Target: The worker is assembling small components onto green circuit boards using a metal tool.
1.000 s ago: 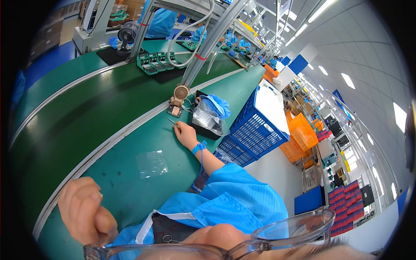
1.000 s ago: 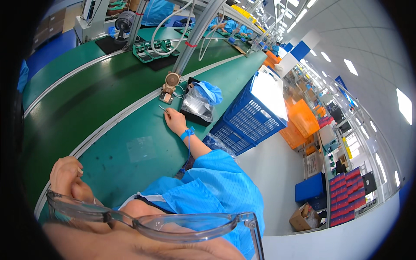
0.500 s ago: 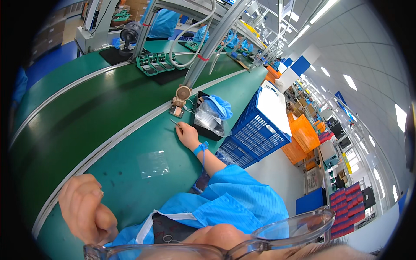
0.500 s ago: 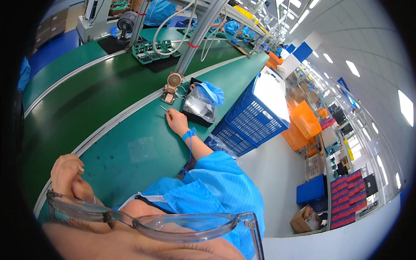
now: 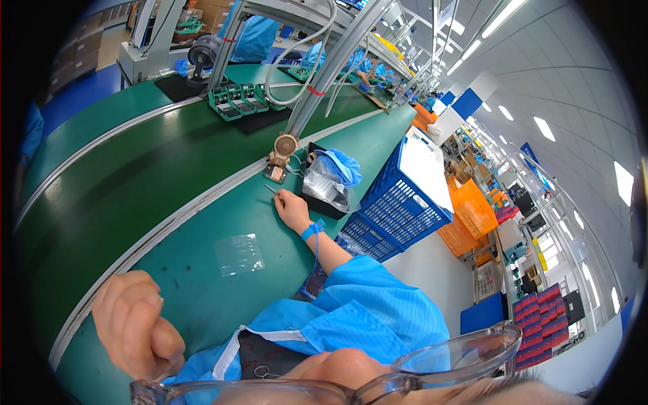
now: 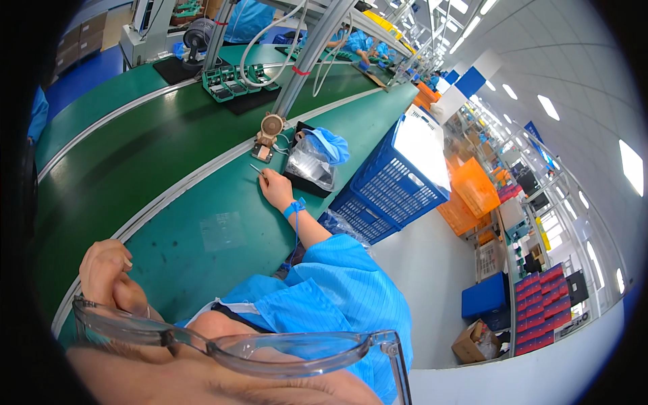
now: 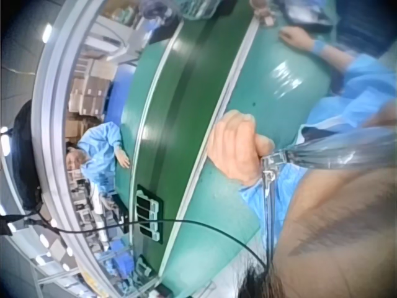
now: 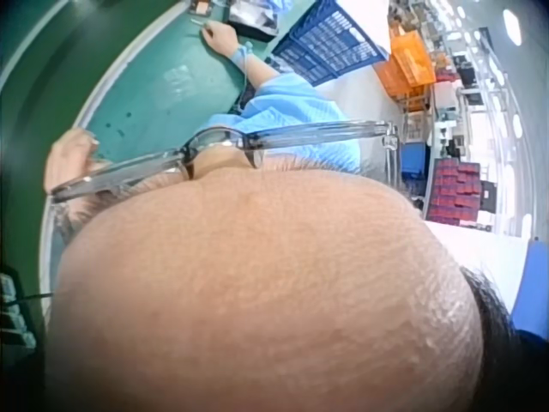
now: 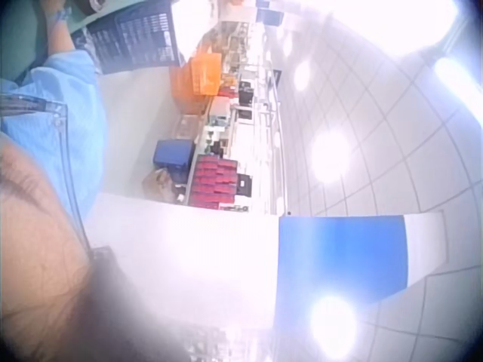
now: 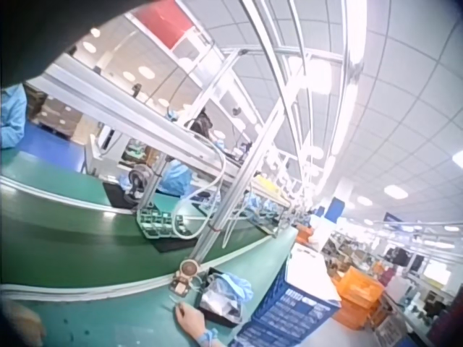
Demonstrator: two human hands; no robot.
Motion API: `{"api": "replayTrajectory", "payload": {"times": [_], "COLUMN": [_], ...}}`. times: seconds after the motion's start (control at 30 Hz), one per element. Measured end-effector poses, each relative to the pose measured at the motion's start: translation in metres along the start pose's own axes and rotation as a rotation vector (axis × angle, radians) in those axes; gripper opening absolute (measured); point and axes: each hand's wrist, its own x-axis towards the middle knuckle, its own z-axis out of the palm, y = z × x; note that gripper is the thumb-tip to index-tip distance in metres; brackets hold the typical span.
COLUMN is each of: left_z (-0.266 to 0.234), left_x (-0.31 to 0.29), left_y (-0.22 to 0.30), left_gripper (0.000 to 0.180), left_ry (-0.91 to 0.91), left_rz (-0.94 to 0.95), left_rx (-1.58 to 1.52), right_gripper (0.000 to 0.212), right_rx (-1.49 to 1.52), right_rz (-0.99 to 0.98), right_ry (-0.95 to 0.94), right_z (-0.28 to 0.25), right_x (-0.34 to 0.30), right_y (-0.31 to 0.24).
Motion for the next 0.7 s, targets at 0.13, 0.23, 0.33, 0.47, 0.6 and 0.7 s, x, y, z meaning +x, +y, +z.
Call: {"api": "replayTrajectory", "payload": {"times": [0.13,0.23,0.33,0.47,0.6,0.7], "left_z": [-0.001,-0.004,0.003,0.005,-0.003,-0.001], "left_x": [0.001,0.0,0.001,0.001,0.003,0.003], "left_y": [0.0,0.002,-0.001,0.0,0.004,0.003], "left_gripper": [0.022,0.021,0.02,0.019,0.017,0.02], "left_ry": [0.007,0.011,0.013,0.021,-0.003,0.006], "left_rz": [-0.002,-0.007,0.023,0.017,-0.012,-0.006], "left_rx": [-0.003,0.008,-0.017,-0.012,-0.022,-0.028], "right_gripper": [0.016,0.016,0.015,0.015,0.015,0.015], "right_rx": [-0.004,0.008,-0.001,-0.012,0.007,0.009], "right_rz": [0.007,-0.003,0.017,0.014,0.008,0.012], "right_ry": [-0.016,-0.013,-0.005,-0.014,-0.022,-0.012], "right_z": [-0.001,0.002,0.001,-0.001,0.001,0.0], "right_x": [0.001,0.001,-0.001,0.0,0.001,-0.001], "right_y": [-0.002,-0.004,0.002,0.001,-0.005,0.0]}}
